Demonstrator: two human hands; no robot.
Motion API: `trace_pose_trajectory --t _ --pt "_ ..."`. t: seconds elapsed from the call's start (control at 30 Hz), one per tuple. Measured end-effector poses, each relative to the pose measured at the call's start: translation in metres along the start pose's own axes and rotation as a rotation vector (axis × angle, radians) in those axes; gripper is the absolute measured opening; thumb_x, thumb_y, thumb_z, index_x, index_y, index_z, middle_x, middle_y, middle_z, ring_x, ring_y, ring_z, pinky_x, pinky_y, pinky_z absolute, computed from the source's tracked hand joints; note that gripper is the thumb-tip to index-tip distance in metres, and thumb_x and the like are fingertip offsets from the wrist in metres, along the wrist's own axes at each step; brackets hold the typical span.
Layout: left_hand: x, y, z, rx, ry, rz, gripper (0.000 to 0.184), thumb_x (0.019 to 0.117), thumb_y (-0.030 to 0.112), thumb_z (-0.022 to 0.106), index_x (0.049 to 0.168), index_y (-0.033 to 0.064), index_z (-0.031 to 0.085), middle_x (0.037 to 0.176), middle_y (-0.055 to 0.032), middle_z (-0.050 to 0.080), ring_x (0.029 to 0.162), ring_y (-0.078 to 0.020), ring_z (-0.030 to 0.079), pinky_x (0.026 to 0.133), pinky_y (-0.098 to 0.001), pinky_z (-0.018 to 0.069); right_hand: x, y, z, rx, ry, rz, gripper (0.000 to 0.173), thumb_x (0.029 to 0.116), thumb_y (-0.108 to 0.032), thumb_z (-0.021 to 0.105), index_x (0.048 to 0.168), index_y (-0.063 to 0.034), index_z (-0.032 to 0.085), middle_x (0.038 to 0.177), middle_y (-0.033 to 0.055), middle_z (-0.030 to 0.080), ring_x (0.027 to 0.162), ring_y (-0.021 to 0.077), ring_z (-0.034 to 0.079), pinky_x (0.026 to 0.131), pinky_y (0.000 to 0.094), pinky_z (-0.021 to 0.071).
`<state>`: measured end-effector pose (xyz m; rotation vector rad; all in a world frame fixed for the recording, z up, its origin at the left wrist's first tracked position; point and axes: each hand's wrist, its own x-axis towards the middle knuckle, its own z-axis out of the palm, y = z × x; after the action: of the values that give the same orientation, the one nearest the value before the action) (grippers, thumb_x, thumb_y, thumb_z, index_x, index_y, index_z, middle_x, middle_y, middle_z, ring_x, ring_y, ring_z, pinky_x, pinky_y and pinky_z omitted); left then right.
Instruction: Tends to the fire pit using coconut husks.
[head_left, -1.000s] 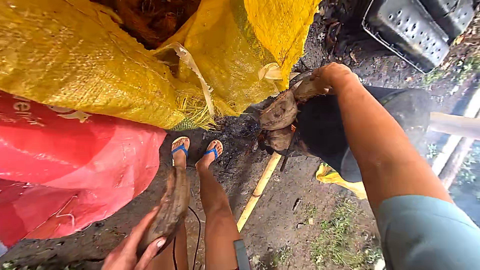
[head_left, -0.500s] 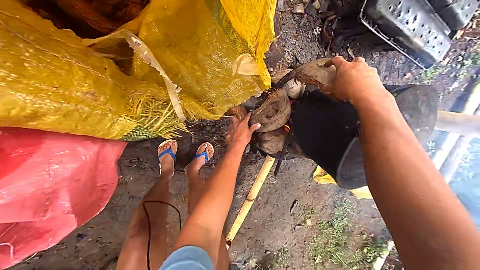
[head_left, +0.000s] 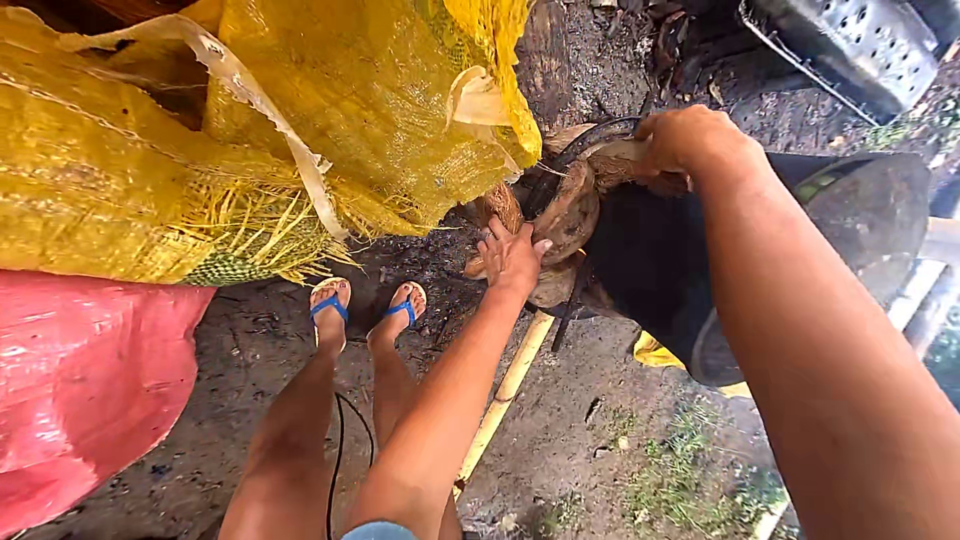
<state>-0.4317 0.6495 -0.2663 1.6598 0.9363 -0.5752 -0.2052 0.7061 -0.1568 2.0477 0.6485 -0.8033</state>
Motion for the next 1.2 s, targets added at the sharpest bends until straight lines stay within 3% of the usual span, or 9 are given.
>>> trace_pose_trajectory --t 0.13,0.27,0.37,0.63,0.73,0.83,0.97,1.1,1.2 --pt "-0.001 0.013 -0.002 0.098 0.011 0.015 0.042 0.1053 0.045 0.055 0.132 0.0145 0.068 0.159 -0.0314 0.032 0.141 -0.0501 0.039 0.110 -0.0631 0.0362 0.033 0.010 -0.009 0.007 -0.015 -0.079 0.046 0.0859 -0.008 0.081 0.131 -0.0090 0.070 0.130 0.0377 0.060 0.126 0.0624 0.051 0.095 0.0856 0.0359" --pt "0.002 0.002 -0.002 0.114 -0.004 0.031 0.041 0.1046 0.046 0.056 0.128 0.0160 0.070 0.156 -0.0302 0.037 0.139 -0.0486 0.041 0.109 -0.0618 0.0374 0.075 0.032 -0.003 -0.031 -0.066 -0.112 0.039 0.0875 -0.003 0.079 0.125 -0.0114 0.072 0.125 0.0318 0.066 0.123 0.0564 0.057 0.100 0.0794 0.0384" --pt "-0.008 -0.005 -0.006 0.069 -0.004 0.044 0.038 0.1050 0.044 0.055 0.127 0.0177 0.071 0.158 -0.0280 0.036 0.141 -0.0464 0.041 0.110 -0.0601 0.0369 0.099 0.051 -0.002 -0.097 -0.119 -0.213 0.048 0.0877 0.003 0.075 0.130 -0.0182 0.069 0.123 0.0265 0.068 0.120 0.0538 0.060 0.097 0.0777 0.0411" --pt "-0.023 -0.024 -0.012 0.025 -0.028 0.010 0.034 0.1077 0.036 0.050 0.135 0.0252 0.067 0.159 -0.0282 0.036 0.139 -0.0473 0.044 0.111 -0.0581 0.0369 0.094 0.040 -0.009 -0.254 -0.163 -0.228 0.055 0.0871 0.001 0.077 0.137 -0.0163 0.064 0.129 0.0324 0.063 0.124 0.0580 0.055 0.099 0.0778 0.0406" --pt "-0.022 -0.022 -0.018 -0.036 -0.061 0.023 0.045 0.1025 0.046 0.057 0.139 0.0209 0.065 0.161 -0.0301 0.032 0.144 -0.0498 0.039 0.114 -0.0607 0.0341 0.077 0.039 -0.008 -0.160 -0.085 -0.127 0.043 0.0944 -0.005 0.071 0.136 -0.0136 0.064 0.129 0.0384 0.060 0.124 0.0632 0.052 0.096 0.0819 0.0393" --pt "-0.017 -0.015 -0.011 -0.047 -0.107 0.027 0.061 0.0948 0.057 0.065 0.143 0.0189 0.061 0.162 -0.0306 0.029 0.145 -0.0495 0.036 0.115 -0.0600 0.0325 0.041 -0.010 -0.044 -0.324 -0.324 -0.097 0.048 0.1021 -0.007 0.061 0.149 -0.0121 0.052 0.147 0.0329 0.051 0.138 0.0562 0.045 0.106 0.0743 0.0368" --pt "-0.005 -0.010 -0.001 -0.032 -0.048 0.022 0.045 0.1009 0.043 0.061 0.138 0.0194 0.065 0.161 -0.0286 0.032 0.142 -0.0466 0.041 0.113 -0.0570 0.0361 0.043 -0.022 -0.045 -0.463 -0.328 -0.148 0.053 0.0974 -0.002 0.065 0.148 -0.0109 0.052 0.145 0.0318 0.053 0.136 0.0536 0.048 0.105 0.0727 0.0391" --pt "-0.001 -0.015 -0.007 0.012 -0.073 0.072 0.034 0.1064 0.030 0.053 0.136 0.0177 0.066 0.161 -0.0274 0.033 0.143 -0.0465 0.040 0.113 -0.0585 0.0349 0.061 -0.006 -0.023 -0.508 -0.282 -0.174 0.052 0.0900 -0.012 0.077 0.139 -0.0089 0.060 0.131 0.0306 0.062 0.124 0.0530 0.058 0.097 0.0733 0.0446" --pt "-0.005 -0.017 -0.010 -0.028 -0.087 0.062 0.035 0.1045 0.033 0.056 0.134 0.0168 0.068 0.161 -0.0283 0.033 0.144 -0.0473 0.039 0.115 -0.0600 0.0333 0.036 -0.014 -0.034 -0.395 -0.246 -0.106 0.049 0.0989 -0.008 0.064 0.146 -0.0185 0.055 0.141 0.0296 0.057 0.131 0.0535 0.053 0.100 0.0733 0.0434"
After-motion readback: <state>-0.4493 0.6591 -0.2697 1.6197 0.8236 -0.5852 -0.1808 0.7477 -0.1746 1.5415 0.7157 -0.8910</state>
